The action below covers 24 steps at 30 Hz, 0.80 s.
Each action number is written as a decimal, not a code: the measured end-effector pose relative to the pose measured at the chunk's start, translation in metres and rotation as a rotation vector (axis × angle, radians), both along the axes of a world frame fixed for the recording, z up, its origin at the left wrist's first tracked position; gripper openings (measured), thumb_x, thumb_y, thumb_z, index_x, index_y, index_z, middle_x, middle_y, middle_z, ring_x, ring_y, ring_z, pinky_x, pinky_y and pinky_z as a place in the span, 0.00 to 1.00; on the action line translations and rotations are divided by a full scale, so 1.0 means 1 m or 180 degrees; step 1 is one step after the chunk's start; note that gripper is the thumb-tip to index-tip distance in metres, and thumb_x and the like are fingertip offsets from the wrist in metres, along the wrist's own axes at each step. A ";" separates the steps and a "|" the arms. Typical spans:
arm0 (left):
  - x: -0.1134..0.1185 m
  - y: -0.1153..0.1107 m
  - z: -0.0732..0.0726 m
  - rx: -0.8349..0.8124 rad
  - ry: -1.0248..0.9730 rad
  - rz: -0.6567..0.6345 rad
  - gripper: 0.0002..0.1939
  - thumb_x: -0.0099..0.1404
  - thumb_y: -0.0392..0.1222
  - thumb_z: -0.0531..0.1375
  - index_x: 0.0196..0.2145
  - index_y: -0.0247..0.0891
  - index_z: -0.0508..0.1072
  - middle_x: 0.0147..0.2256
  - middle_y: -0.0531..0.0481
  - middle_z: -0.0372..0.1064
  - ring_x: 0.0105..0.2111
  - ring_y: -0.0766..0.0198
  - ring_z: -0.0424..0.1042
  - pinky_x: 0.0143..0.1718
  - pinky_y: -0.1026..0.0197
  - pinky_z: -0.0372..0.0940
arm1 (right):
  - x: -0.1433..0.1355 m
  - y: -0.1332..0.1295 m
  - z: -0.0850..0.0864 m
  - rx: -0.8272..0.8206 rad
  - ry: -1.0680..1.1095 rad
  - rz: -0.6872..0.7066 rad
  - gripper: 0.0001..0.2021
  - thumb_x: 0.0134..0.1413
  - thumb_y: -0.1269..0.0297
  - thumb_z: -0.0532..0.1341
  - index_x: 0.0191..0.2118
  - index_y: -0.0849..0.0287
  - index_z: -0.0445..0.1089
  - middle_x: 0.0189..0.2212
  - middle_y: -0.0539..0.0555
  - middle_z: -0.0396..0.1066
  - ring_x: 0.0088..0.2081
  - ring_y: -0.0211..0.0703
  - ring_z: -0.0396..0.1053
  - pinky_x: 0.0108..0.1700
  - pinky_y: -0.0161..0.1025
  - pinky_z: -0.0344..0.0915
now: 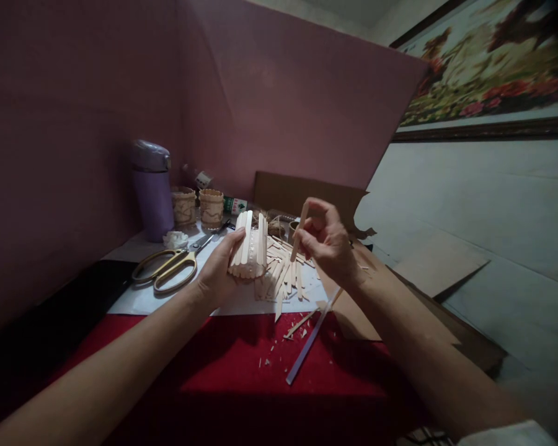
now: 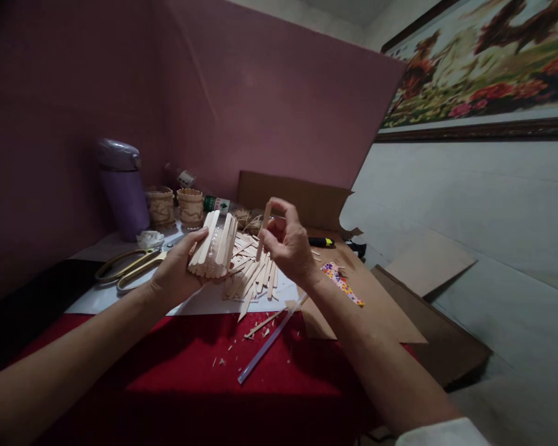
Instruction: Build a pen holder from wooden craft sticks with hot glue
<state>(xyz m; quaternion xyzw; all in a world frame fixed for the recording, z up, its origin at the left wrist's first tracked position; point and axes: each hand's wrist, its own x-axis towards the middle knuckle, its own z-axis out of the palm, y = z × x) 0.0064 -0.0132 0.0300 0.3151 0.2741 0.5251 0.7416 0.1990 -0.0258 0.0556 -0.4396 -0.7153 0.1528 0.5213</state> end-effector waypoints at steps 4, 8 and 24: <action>0.002 -0.003 -0.003 0.0075 0.0087 -0.0232 0.17 0.64 0.43 0.57 0.46 0.31 0.74 0.31 0.44 0.75 0.25 0.61 0.73 0.28 0.56 0.72 | -0.019 -0.014 0.023 -0.0618 0.1128 0.0390 0.31 0.48 0.61 0.64 0.58 0.45 0.54 0.24 0.42 0.63 0.22 0.36 0.62 0.22 0.35 0.60; 0.004 -0.005 -0.006 0.0016 0.0094 -0.0578 0.18 0.66 0.44 0.54 0.47 0.31 0.74 0.32 0.42 0.76 0.25 0.60 0.73 0.29 0.56 0.71 | -0.027 0.001 0.018 -0.0858 0.1510 0.0782 0.22 0.44 0.59 0.67 0.47 0.53 0.64 0.21 0.42 0.62 0.20 0.34 0.63 0.20 0.33 0.58; 0.012 -0.007 -0.013 -0.0027 0.0226 -0.0826 0.19 0.66 0.45 0.54 0.48 0.30 0.73 0.36 0.38 0.75 0.31 0.54 0.75 0.36 0.48 0.72 | -0.026 0.013 -0.007 -0.1355 0.1904 0.0402 0.14 0.37 0.60 0.70 0.32 0.60 0.72 0.21 0.45 0.64 0.20 0.29 0.54 0.21 0.30 0.47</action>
